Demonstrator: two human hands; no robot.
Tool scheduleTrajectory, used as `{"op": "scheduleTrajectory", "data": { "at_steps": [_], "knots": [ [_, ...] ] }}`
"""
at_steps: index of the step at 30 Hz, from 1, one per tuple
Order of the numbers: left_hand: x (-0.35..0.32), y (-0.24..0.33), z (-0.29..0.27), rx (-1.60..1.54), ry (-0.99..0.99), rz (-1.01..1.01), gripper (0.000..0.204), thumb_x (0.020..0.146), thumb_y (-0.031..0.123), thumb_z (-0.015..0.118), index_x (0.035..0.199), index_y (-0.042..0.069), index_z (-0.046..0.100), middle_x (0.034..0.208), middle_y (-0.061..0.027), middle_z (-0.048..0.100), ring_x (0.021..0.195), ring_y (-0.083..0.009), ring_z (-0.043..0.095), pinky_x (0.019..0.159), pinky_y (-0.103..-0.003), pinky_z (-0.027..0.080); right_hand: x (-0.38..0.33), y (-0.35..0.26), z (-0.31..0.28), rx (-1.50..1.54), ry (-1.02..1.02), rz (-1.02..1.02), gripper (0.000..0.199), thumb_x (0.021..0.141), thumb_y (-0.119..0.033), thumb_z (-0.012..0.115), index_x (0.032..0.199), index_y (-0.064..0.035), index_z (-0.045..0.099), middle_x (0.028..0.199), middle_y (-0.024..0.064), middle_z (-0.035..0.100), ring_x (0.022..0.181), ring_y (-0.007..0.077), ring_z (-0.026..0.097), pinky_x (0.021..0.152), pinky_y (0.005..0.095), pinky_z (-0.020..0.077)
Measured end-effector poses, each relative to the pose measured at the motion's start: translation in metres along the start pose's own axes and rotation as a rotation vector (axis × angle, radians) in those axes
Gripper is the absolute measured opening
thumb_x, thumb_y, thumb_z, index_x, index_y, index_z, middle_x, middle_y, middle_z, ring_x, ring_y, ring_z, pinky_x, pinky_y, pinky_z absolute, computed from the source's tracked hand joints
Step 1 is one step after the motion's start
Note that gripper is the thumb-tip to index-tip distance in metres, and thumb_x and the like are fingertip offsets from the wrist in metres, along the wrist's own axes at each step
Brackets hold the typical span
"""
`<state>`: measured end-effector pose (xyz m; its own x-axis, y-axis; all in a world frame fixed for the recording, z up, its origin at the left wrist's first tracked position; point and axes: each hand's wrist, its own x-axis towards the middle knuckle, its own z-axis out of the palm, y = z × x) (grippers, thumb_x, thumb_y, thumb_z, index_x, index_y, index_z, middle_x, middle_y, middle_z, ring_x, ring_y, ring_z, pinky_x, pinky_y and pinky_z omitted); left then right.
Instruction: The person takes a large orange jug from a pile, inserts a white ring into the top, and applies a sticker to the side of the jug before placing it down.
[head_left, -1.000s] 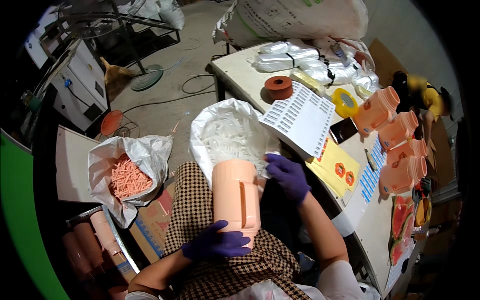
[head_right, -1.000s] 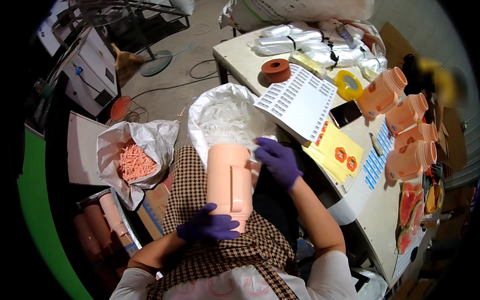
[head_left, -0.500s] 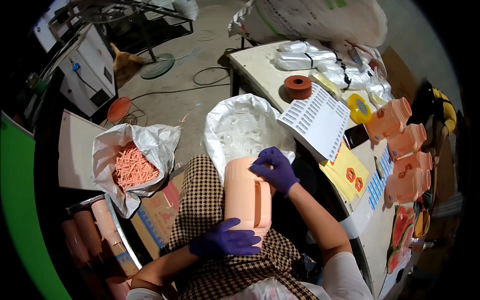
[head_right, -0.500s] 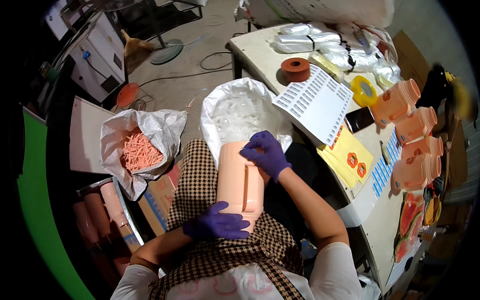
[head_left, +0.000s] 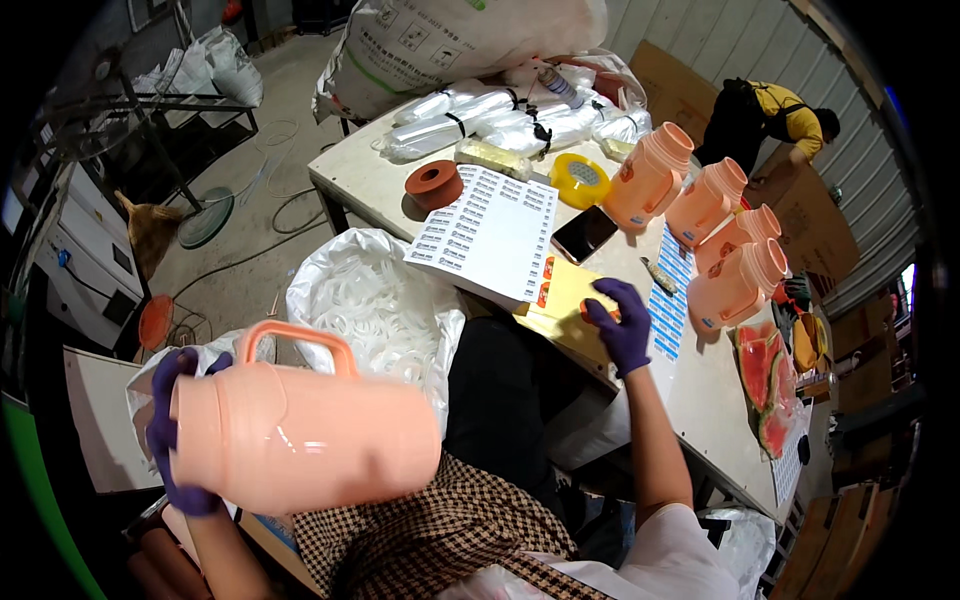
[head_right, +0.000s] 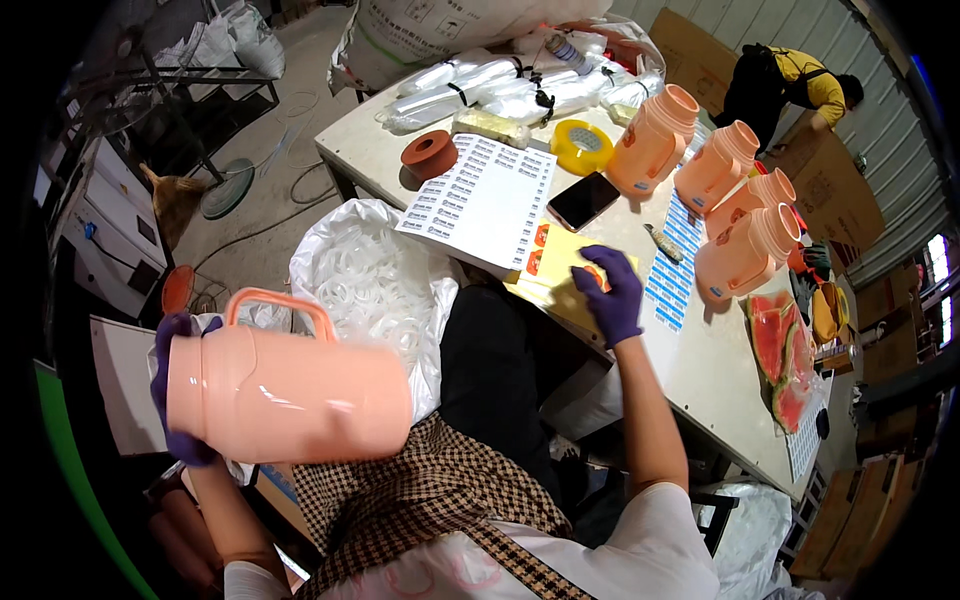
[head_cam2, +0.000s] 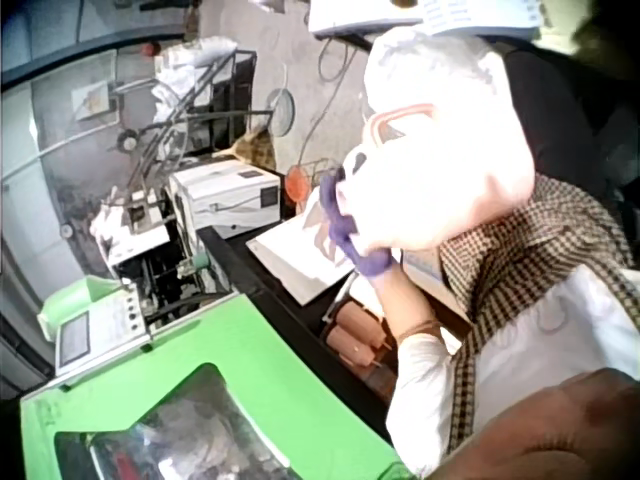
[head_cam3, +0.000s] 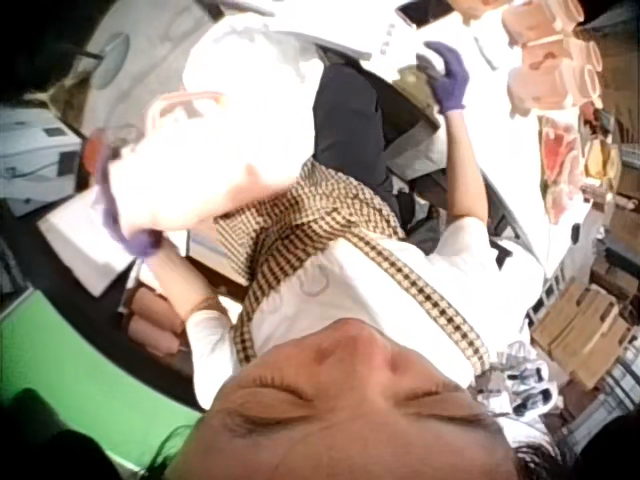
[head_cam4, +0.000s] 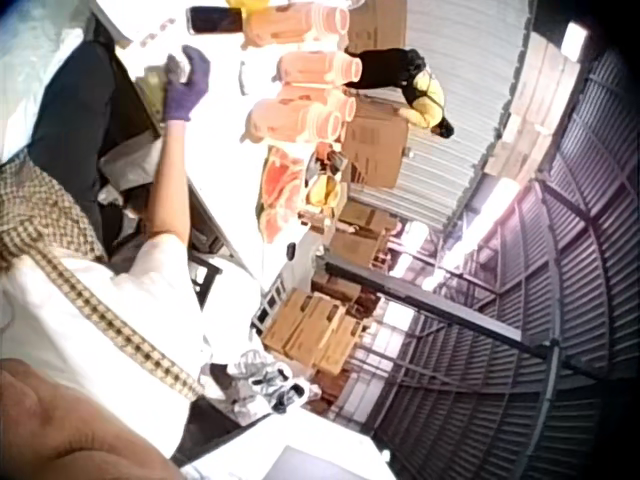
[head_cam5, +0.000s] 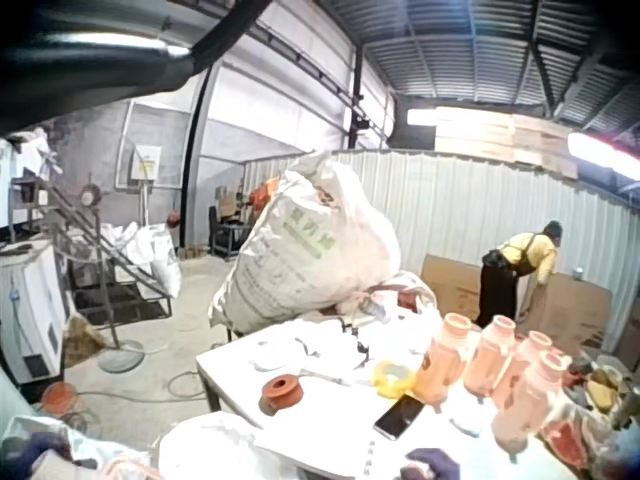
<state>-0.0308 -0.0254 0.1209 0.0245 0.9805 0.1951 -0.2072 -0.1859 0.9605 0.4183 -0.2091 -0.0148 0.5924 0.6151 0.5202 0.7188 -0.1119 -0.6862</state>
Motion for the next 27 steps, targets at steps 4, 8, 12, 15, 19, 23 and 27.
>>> {"op": "scheduleTrajectory", "data": {
  "at_steps": [4,8,12,15,19,23,27],
  "knots": [
    [0.024,-0.100,-0.026,-0.013,-0.575,-0.350,0.059,0.084,0.048,0.069,0.117,0.001,0.060,0.115,-0.0173,0.066,0.108,-0.0301,0.066,0.094,-0.047,0.051,0.002,0.063,-0.011,-0.100,-0.114,0.156,0.039,0.076,-0.016,0.082,0.110,-0.0019,0.071,0.106,0.0137,0.066,0.096,0.0284,0.066,0.085,0.0350,0.0537],
    [-0.012,-0.172,-0.003,-0.514,-0.780,-0.581,0.070,0.084,0.053,0.066,0.126,-0.002,0.055,0.133,-0.0226,0.057,0.117,-0.0318,0.061,0.103,-0.048,0.047,0.004,0.056,0.000,-0.260,-0.115,0.229,0.033,0.074,-0.018,0.082,0.103,-0.0029,0.075,0.097,0.0125,0.067,0.091,0.0267,0.066,0.083,0.0351,0.0537],
    [-0.008,-0.167,0.025,-0.522,-0.676,-0.605,0.059,0.092,0.042,0.065,0.124,-0.006,0.060,0.116,-0.0157,0.067,0.107,-0.0218,0.064,0.096,-0.037,0.052,0.010,0.052,0.001,-0.237,-0.049,0.378,0.030,0.075,-0.019,0.082,0.100,-0.0042,0.076,0.096,0.0120,0.069,0.088,0.0247,0.069,0.082,0.0330,0.0545],
    [0.006,-0.186,0.011,-0.121,-0.759,-0.614,0.042,0.096,0.034,0.064,0.119,-0.001,0.063,0.109,-0.0098,0.067,0.099,-0.0166,0.063,0.089,-0.032,0.052,0.010,0.058,0.004,-0.113,0.007,0.519,0.028,0.075,-0.018,0.083,0.099,-0.0054,0.076,0.100,0.0102,0.072,0.091,0.0216,0.070,0.082,0.0317,0.0550],
    [0.012,-0.199,-0.007,-0.264,-0.602,-0.800,0.024,0.098,0.023,0.061,0.111,0.003,0.065,0.103,-0.0052,0.067,0.092,-0.0134,0.062,0.084,-0.030,0.052,0.004,0.070,0.004,-0.082,0.010,0.396,0.026,0.076,-0.017,0.083,0.097,-0.0044,0.076,0.103,0.0089,0.072,0.089,0.0202,0.070,0.082,0.0303,0.0554],
    [0.000,-0.226,-0.020,-0.661,-0.400,-0.940,0.036,0.099,0.029,0.057,0.118,0.000,0.065,0.115,-0.0118,0.069,0.103,-0.0229,0.066,0.094,-0.040,0.053,-0.003,0.085,-0.001,0.101,-0.083,0.253,0.025,0.081,-0.016,0.079,0.103,-0.0048,0.075,0.104,0.0086,0.071,0.086,0.0198,0.070,0.081,0.0300,0.0556],
    [-0.007,-0.230,-0.023,-0.733,-0.294,-0.941,0.042,0.098,0.032,0.055,0.121,-0.003,0.064,0.120,-0.0151,0.069,0.107,-0.0277,0.066,0.098,-0.043,0.052,0.003,0.092,-0.014,0.389,-0.199,0.397,0.026,0.101,-0.019,0.055,0.114,-0.0006,0.069,0.100,0.0073,0.070,0.065,0.0138,0.064,0.065,0.0260,0.0521]
  ]
}}
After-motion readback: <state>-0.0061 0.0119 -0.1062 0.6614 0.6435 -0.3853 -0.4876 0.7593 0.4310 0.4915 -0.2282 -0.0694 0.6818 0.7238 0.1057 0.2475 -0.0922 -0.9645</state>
